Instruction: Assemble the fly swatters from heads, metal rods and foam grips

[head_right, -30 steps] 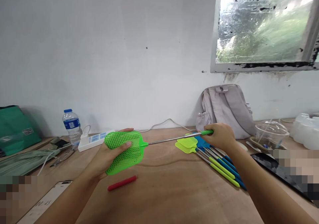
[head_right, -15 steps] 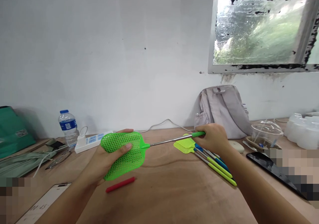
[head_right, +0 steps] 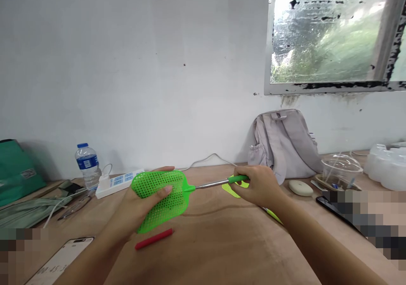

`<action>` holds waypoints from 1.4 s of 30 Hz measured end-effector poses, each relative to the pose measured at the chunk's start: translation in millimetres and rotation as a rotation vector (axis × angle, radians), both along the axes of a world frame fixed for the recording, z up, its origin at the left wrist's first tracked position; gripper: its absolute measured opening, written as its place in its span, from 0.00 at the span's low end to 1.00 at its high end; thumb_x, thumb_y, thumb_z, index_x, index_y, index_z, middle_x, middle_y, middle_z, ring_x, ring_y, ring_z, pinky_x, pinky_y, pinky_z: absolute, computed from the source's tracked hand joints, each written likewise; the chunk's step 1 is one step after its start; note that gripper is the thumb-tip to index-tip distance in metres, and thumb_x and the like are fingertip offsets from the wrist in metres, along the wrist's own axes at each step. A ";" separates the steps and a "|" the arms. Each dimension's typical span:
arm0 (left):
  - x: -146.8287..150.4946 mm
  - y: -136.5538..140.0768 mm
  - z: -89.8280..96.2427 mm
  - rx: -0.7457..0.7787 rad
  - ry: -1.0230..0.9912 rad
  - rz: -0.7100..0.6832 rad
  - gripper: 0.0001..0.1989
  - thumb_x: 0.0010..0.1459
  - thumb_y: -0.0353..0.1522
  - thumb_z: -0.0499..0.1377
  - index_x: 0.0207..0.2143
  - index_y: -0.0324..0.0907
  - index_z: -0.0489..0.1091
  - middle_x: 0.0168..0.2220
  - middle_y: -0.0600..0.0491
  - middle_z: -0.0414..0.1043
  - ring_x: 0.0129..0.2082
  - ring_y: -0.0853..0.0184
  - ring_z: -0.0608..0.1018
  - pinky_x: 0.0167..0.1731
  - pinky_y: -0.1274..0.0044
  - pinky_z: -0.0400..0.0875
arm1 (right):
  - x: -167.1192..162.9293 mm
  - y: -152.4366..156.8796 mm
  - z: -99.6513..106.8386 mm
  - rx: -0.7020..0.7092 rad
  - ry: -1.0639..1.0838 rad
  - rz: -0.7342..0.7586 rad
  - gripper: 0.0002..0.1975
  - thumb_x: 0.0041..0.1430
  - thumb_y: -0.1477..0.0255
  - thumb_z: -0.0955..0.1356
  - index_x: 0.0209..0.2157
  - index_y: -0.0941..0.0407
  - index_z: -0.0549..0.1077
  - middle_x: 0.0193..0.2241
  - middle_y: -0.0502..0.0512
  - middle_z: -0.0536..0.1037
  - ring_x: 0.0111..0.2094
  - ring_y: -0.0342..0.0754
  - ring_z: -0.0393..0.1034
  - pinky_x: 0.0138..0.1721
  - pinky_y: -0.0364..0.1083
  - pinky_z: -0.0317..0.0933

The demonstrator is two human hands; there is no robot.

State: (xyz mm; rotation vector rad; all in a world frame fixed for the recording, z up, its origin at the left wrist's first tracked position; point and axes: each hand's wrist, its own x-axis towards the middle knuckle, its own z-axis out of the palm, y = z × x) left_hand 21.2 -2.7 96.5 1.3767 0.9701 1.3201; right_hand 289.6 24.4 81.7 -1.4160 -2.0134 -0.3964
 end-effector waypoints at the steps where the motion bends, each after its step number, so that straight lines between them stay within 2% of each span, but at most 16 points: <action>1: -2.8 1.9 1.6 -0.015 0.004 0.001 0.26 0.41 0.37 0.66 0.45 0.46 0.67 0.38 0.52 0.74 0.37 0.61 0.77 0.34 0.73 0.73 | 1.4 -1.4 1.6 -0.026 -0.014 0.043 0.09 0.50 0.64 0.63 0.23 0.54 0.67 0.14 0.44 0.65 0.17 0.40 0.56 0.22 0.40 0.45; 5: -11.4 8.1 5.4 -0.067 -0.030 0.015 0.28 0.40 0.37 0.66 0.47 0.46 0.65 0.37 0.52 0.74 0.36 0.60 0.76 0.33 0.71 0.73 | 4.3 -13.8 9.6 -0.231 -0.101 0.205 0.11 0.57 0.63 0.59 0.39 0.51 0.65 0.24 0.47 0.73 0.22 0.43 0.64 0.25 0.41 0.51; 9: -19.9 14.5 7.9 -0.124 -0.144 -0.134 0.19 0.48 0.41 0.59 0.42 0.43 0.67 0.39 0.50 0.73 0.37 0.59 0.76 0.34 0.69 0.72 | 6.8 -31.7 9.2 -0.423 -0.086 0.298 0.12 0.59 0.62 0.57 0.41 0.49 0.64 0.33 0.51 0.74 0.30 0.47 0.68 0.28 0.43 0.56; 11: -26.9 19.3 10.3 -0.076 -0.152 -0.190 0.17 0.51 0.42 0.55 0.40 0.42 0.66 0.41 0.50 0.72 0.35 0.61 0.77 0.35 0.70 0.71 | 14.0 -36.5 1.0 -0.447 -0.023 0.292 0.12 0.59 0.62 0.57 0.43 0.49 0.64 0.37 0.52 0.73 0.34 0.48 0.68 0.32 0.44 0.58; 13: -36.1 26.2 11.9 -0.010 -0.095 -0.142 0.16 0.51 0.41 0.55 0.41 0.43 0.64 0.43 0.50 0.70 0.32 0.63 0.77 0.36 0.69 0.71 | 28.1 -35.8 -13.6 -0.400 0.046 0.224 0.13 0.59 0.62 0.58 0.42 0.50 0.65 0.39 0.53 0.72 0.37 0.48 0.67 0.36 0.45 0.59; 16: -53.4 42.1 8.1 0.059 0.163 0.095 0.19 0.49 0.43 0.56 0.41 0.43 0.61 0.46 0.48 0.67 0.33 0.62 0.76 0.39 0.67 0.69 | 60.0 -25.5 -44.0 -0.286 0.124 0.024 0.12 0.55 0.62 0.60 0.38 0.52 0.67 0.35 0.54 0.72 0.33 0.48 0.67 0.34 0.46 0.60; 18: -65.4 55.4 -0.3 0.109 0.504 0.286 0.18 0.49 0.43 0.54 0.39 0.42 0.62 0.46 0.47 0.66 0.38 0.58 0.75 0.42 0.66 0.66 | 82.7 -15.6 -66.0 -0.236 0.156 -0.054 0.12 0.53 0.64 0.62 0.37 0.53 0.69 0.34 0.55 0.72 0.32 0.49 0.67 0.33 0.47 0.61; 20: -75.6 68.4 -11.9 0.173 0.875 0.404 0.16 0.51 0.41 0.50 0.39 0.41 0.62 0.46 0.44 0.65 0.44 0.55 0.71 0.45 0.65 0.62 | 101.8 -6.0 -86.1 -0.225 0.180 -0.083 0.11 0.52 0.66 0.61 0.35 0.54 0.70 0.34 0.56 0.73 0.33 0.50 0.68 0.34 0.47 0.62; 21: -79.3 73.8 -18.0 0.192 1.019 0.418 0.16 0.51 0.39 0.49 0.40 0.40 0.62 0.46 0.43 0.65 0.46 0.54 0.70 0.46 0.66 0.61 | 109.3 -1.7 -94.8 -0.229 0.183 -0.086 0.11 0.52 0.66 0.61 0.35 0.54 0.70 0.34 0.56 0.73 0.34 0.50 0.69 0.35 0.47 0.62; 23: -82.8 81.7 -29.2 0.197 1.169 0.394 0.15 0.51 0.36 0.47 0.40 0.38 0.63 0.46 0.41 0.65 0.48 0.55 0.68 0.47 0.68 0.59 | 120.6 5.1 -109.4 -0.240 0.182 -0.114 0.11 0.52 0.67 0.61 0.34 0.53 0.71 0.32 0.55 0.74 0.33 0.50 0.69 0.34 0.48 0.62; 28: -75.6 84.9 -46.9 0.117 1.249 0.269 0.10 0.48 0.32 0.48 0.30 0.40 0.67 0.38 0.41 0.71 0.41 0.55 0.72 0.41 0.69 0.63 | 130.8 12.3 -126.3 -0.172 0.192 -0.250 0.10 0.50 0.69 0.61 0.33 0.52 0.71 0.26 0.53 0.72 0.27 0.51 0.68 0.29 0.48 0.61; 31: -72.9 81.3 -52.1 0.025 1.282 0.170 0.06 0.44 0.32 0.52 0.24 0.42 0.68 0.31 0.45 0.74 0.35 0.56 0.75 0.34 0.71 0.65 | 113.6 8.7 -120.9 -0.045 0.166 -0.270 0.10 0.50 0.72 0.60 0.30 0.53 0.71 0.30 0.57 0.71 0.32 0.53 0.67 0.34 0.51 0.61; 34: -74.8 75.6 -53.3 -0.062 1.305 0.059 0.05 0.39 0.35 0.57 0.22 0.44 0.68 0.30 0.49 0.74 0.32 0.58 0.75 0.29 0.73 0.65 | 66.7 -3.6 -115.8 0.060 0.132 -0.098 0.09 0.51 0.74 0.60 0.32 0.54 0.71 0.36 0.60 0.70 0.39 0.54 0.65 0.42 0.54 0.59; 37: -73.9 67.7 -51.5 -0.147 1.338 -0.049 0.11 0.33 0.40 0.61 0.20 0.44 0.69 0.25 0.49 0.74 0.26 0.57 0.75 0.25 0.72 0.65 | 2.3 -18.9 -124.3 -0.080 0.076 0.216 0.10 0.51 0.79 0.59 0.31 0.55 0.69 0.36 0.59 0.69 0.39 0.51 0.65 0.40 0.50 0.60; 38: -71.7 64.8 -50.9 -0.173 1.348 -0.088 0.12 0.31 0.41 0.62 0.19 0.44 0.69 0.22 0.50 0.73 0.22 0.57 0.74 0.23 0.71 0.65 | -19.0 -21.8 -129.1 -0.154 0.058 0.303 0.12 0.50 0.80 0.59 0.34 0.55 0.68 0.37 0.59 0.69 0.39 0.51 0.65 0.40 0.49 0.61; 42: -54.1 55.4 -54.1 -0.201 1.382 -0.220 0.13 0.26 0.40 0.65 0.13 0.45 0.65 0.11 0.56 0.64 0.13 0.62 0.69 0.21 0.70 0.64 | -95.0 -8.2 -138.2 -0.305 0.146 0.474 0.16 0.50 0.82 0.59 0.40 0.54 0.66 0.40 0.57 0.68 0.41 0.48 0.64 0.41 0.47 0.60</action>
